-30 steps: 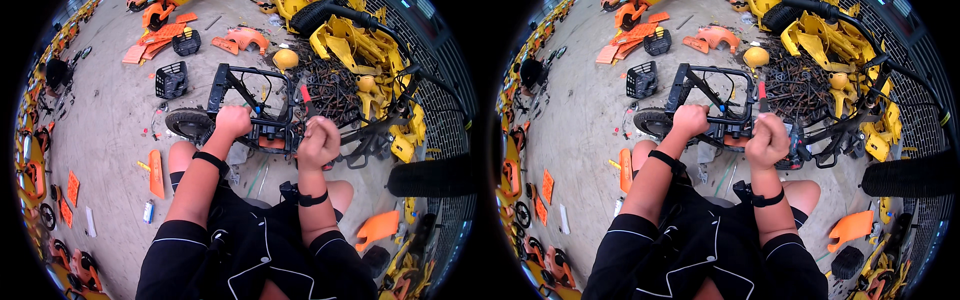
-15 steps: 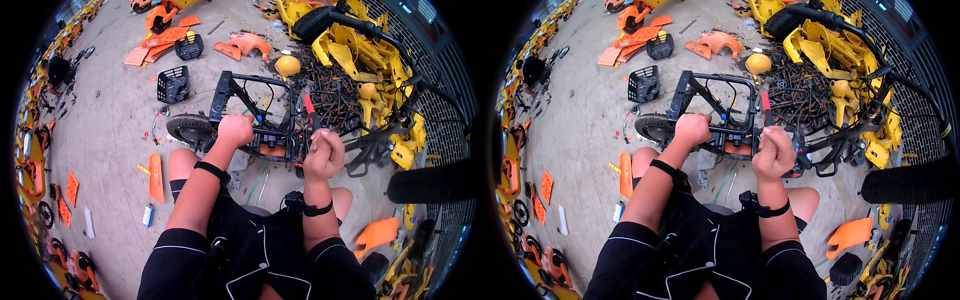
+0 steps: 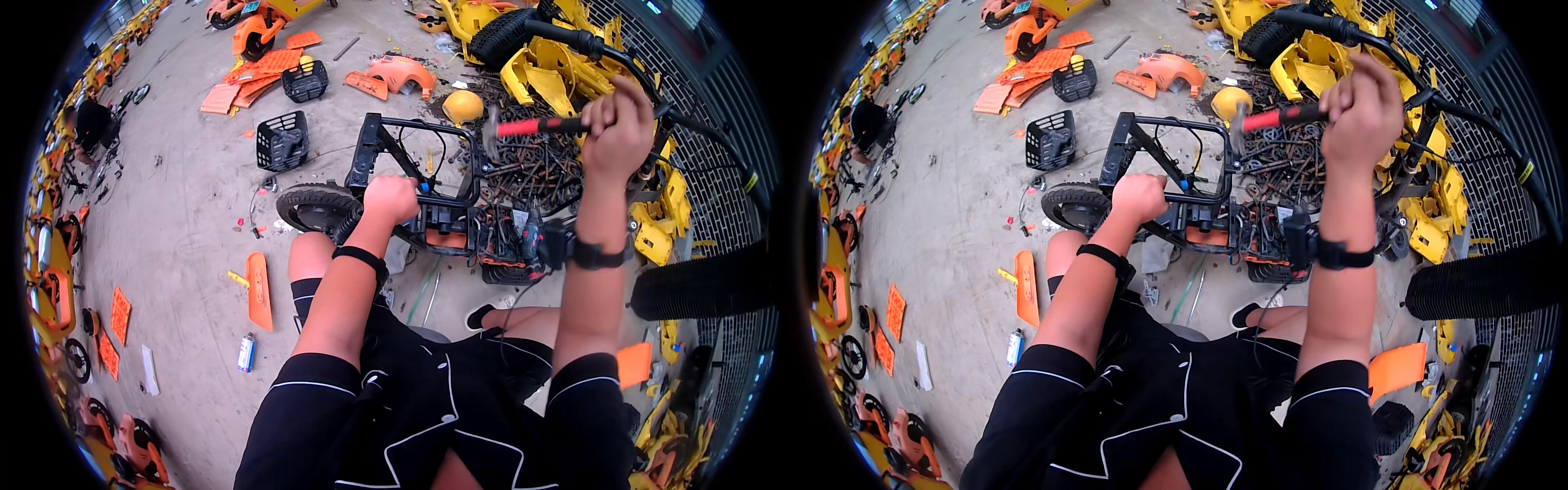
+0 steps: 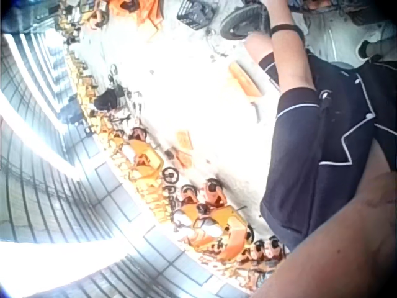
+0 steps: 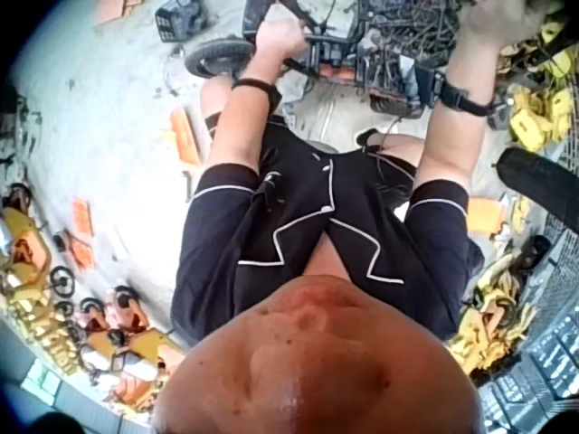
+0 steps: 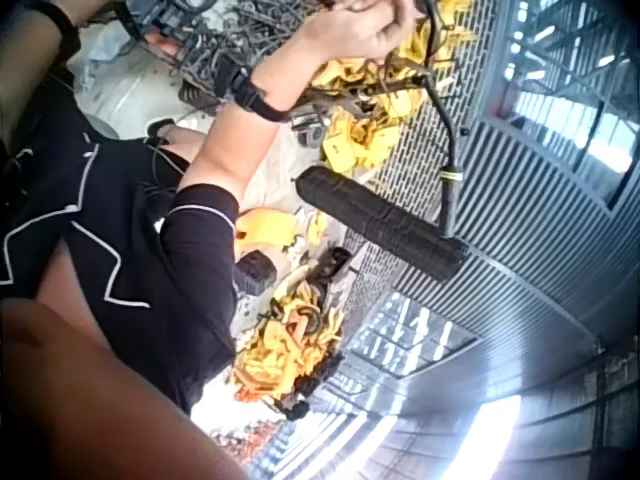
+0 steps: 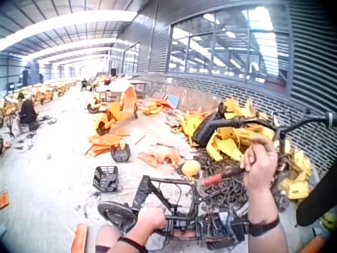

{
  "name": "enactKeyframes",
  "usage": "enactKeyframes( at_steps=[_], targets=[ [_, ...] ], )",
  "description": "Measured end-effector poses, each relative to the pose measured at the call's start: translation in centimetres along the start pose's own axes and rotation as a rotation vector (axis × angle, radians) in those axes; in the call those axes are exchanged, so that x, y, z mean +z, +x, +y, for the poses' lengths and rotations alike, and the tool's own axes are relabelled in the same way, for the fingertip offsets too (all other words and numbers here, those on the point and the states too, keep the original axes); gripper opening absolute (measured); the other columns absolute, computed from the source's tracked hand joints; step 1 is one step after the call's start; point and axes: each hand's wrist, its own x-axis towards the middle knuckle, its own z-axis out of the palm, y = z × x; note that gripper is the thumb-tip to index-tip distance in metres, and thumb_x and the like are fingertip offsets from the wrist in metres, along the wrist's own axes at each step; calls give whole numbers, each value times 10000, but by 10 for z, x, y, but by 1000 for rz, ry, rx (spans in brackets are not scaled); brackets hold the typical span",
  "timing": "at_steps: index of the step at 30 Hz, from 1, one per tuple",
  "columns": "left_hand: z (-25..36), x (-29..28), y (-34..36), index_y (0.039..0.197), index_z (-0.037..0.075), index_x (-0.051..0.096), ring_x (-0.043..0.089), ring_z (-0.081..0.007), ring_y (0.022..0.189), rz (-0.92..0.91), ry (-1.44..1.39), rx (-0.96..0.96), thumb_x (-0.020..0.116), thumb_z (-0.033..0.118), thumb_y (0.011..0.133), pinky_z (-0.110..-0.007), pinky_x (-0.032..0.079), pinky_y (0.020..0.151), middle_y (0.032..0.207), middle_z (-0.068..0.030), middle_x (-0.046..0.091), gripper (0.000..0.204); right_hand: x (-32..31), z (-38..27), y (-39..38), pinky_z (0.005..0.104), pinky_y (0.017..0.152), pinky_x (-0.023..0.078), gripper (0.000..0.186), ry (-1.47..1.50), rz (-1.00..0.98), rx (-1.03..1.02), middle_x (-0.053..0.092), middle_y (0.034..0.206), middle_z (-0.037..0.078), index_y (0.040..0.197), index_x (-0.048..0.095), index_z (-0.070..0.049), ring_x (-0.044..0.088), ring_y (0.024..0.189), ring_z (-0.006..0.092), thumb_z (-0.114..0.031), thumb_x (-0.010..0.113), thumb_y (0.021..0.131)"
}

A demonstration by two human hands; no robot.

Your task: The person uses a hammer to strike a component on a motorcycle frame, then uses a power drill to drive fasteners into the frame.

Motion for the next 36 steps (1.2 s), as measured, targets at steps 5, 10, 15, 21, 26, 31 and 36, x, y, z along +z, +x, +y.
enactKeyframes(
  at_steps=[5, 10, 15, 21, 26, 31, 36],
  targets=[
    [3, 4, -1, 969, 118, 736, 737, -335, 922, 37, 35, 10, 632, 245, 780, -462, 581, 803, 969, -142, 761, 250, -40, 8, -82, 266, 477, 375, 160, -144, 227, 72, 464, 654, 15, 1057, 667, -9, 393, 483, 96, -21, 514, 1014],
    [6, -1, -1, 965, 129, 732, 731, -341, 913, 6, 55, -17, 629, 248, 790, -469, 581, 770, 959, -126, 757, 235, -103, 49, -159, 234, 471, 388, 130, -264, 339, 247, 501, 657, 4, 1059, 640, -10, 434, 504, 71, -37, 516, 1033],
    [14, -6, -4, 993, 127, 727, 735, -332, 930, -17, 84, -23, 656, 256, 783, -456, 581, 795, 992, -131, 761, 257, -163, 114, -259, 239, 514, 419, 145, -539, 401, 600, 537, 709, -17, 1143, 595, -16, 481, 554, 65, -80, 597, 1012],
    [14, 4, -2, 969, 155, 740, 731, -336, 884, 50, 78, -27, 717, 280, 770, -454, 570, 769, 934, -116, 759, 236, -204, 170, -371, 308, 669, 492, 340, -858, 251, 845, 604, 743, 23, 1136, 564, -20, 586, 674, 139, -48, 749, 852],
    [18, 5, -4, 982, 167, 746, 730, -335, 872, 79, 80, -42, 731, 283, 766, -456, 567, 764, 936, -116, 759, 246, -221, 210, -421, 372, 787, 539, 281, -996, 77, 847, 675, 862, 103, 1113, 619, -20, 668, 822, 239, -28, 708, 847],
    [17, 8, -5, 977, 167, 743, 729, -341, 876, 106, 72, -25, 721, 273, 778, -455, 567, 759, 955, -118, 759, 226, -205, 202, -408, 376, 855, 548, 242, -820, -175, 985, 729, 1008, 159, 1112, 684, -22, 710, 945, 283, 3, 603, 885],
    [13, 9, -9, 991, 169, 741, 728, -332, 894, 109, 48, -44, 727, 277, 783, -447, 569, 770, 976, -108, 759, 234, -168, 111, -308, 348, 892, 536, 328, -574, -255, 669, 696, 1105, 116, 1116, 676, -14, 679, 1025, 231, 136, 502, 881]
  ],
)
